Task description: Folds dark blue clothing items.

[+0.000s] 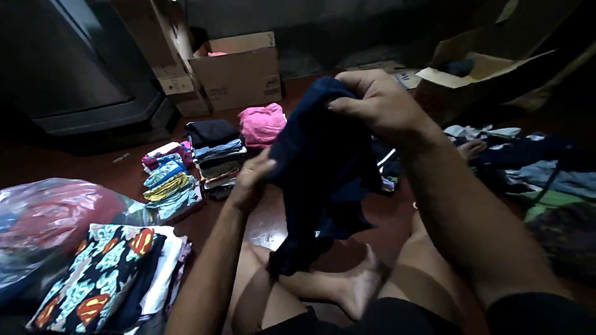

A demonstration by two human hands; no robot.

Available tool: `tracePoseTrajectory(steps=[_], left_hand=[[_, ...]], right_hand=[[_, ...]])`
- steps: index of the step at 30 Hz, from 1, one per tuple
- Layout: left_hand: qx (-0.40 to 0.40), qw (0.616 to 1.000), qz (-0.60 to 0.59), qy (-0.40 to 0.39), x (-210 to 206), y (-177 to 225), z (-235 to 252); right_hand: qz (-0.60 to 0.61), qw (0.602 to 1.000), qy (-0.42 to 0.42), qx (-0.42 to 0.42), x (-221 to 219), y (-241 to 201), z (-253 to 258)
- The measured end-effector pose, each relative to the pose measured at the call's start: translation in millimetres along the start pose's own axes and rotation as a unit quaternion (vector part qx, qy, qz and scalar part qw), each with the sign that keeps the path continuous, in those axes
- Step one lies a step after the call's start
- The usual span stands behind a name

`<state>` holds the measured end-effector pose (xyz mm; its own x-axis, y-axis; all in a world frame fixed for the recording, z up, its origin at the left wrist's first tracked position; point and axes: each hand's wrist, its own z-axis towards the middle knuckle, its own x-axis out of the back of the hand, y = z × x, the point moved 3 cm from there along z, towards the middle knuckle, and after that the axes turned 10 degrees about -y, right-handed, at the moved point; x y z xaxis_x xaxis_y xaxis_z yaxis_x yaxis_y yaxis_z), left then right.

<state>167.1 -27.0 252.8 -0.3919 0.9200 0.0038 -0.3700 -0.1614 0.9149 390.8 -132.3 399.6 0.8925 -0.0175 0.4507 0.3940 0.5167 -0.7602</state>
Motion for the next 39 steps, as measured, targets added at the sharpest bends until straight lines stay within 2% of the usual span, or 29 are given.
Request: tracePoseTrajectory(steps=[2,3,4,6,7,9,11,12,15,18,21,23,26,29,31,33,35,37,38,39], left_hand=[[-0.012,0.994,-0.105,-0.004,-14,-2,0],[0.021,0.995,-0.093,-0.003,-28,-6,0],[0.063,0.995,-0.08,-0.004,-45,-9,2],[0.11,0.99,-0.089,-0.006,-71,-14,6],[0.124,0.986,-0.107,0.017,-77,-16,4],[0.143,0.974,-0.156,0.083,-79,-23,-9],[0.168,0.95,-0.222,0.14,-77,-34,-29],[0.181,0.936,-0.256,0.16,-78,-39,-41],[0.185,0.903,-0.34,0.187,-85,-45,-73],[0.146,0.865,-0.418,0.234,-93,-59,-101],[0.1,0.832,-0.492,0.236,-95,-76,-127],[0.088,0.823,-0.501,0.253,-92,-82,-144],[0.121,0.823,-0.483,0.275,-87,-81,-169],[0.175,0.81,-0.469,0.305,-80,-76,-191],[0.216,0.806,-0.429,0.347,-75,-73,-205],[0.28,0.813,-0.339,0.382,-72,-72,-224],[0.386,0.816,-0.131,0.41,-70,-76,-246],[0.462,0.792,0.159,0.366,-68,-77,-265],[0.462,0.766,0.282,0.347,-72,-73,-269],[0.421,0.749,0.378,0.344,-81,-66,-269]], right_hand=[[0.023,1.0,-0.006,-0.018,-7,7,5],[0.017,1.0,-0.001,-0.026,-14,13,9],[-0.016,0.999,0.014,-0.034,-21,20,13],[-0.174,0.982,0.053,-0.054,-35,36,11],[-0.245,0.966,0.065,-0.05,-42,39,2],[-0.285,0.954,0.09,-0.008,-61,33,-33],[-0.256,0.962,0.088,0.024,-79,39,-79],[-0.218,0.974,0.053,0.012,-88,53,-104],[-0.068,0.991,-0.066,-0.095,-125,121,-174],[0.055,0.983,-0.104,-0.144,-174,170,-220],[0.116,0.98,-0.084,-0.139,-213,184,-233],[0.138,0.979,-0.062,-0.138,-225,185,-229],[0.127,0.978,-0.106,-0.131,-237,186,-224],[0.155,0.973,-0.153,-0.082,-244,179,-219],[0.224,0.96,-0.155,-0.067,-242,173,-217],[0.285,0.943,-0.162,-0.058,-239,169,-220],[0.325,0.929,-0.171,-0.047,-237,166,-223],[0.358,0.917,-0.17,-0.035,-235,165,-226],[0.373,0.912,-0.17,-0.028,-235,164,-228],[0.386,0.906,-0.169,-0.024,-235,163,-230]])
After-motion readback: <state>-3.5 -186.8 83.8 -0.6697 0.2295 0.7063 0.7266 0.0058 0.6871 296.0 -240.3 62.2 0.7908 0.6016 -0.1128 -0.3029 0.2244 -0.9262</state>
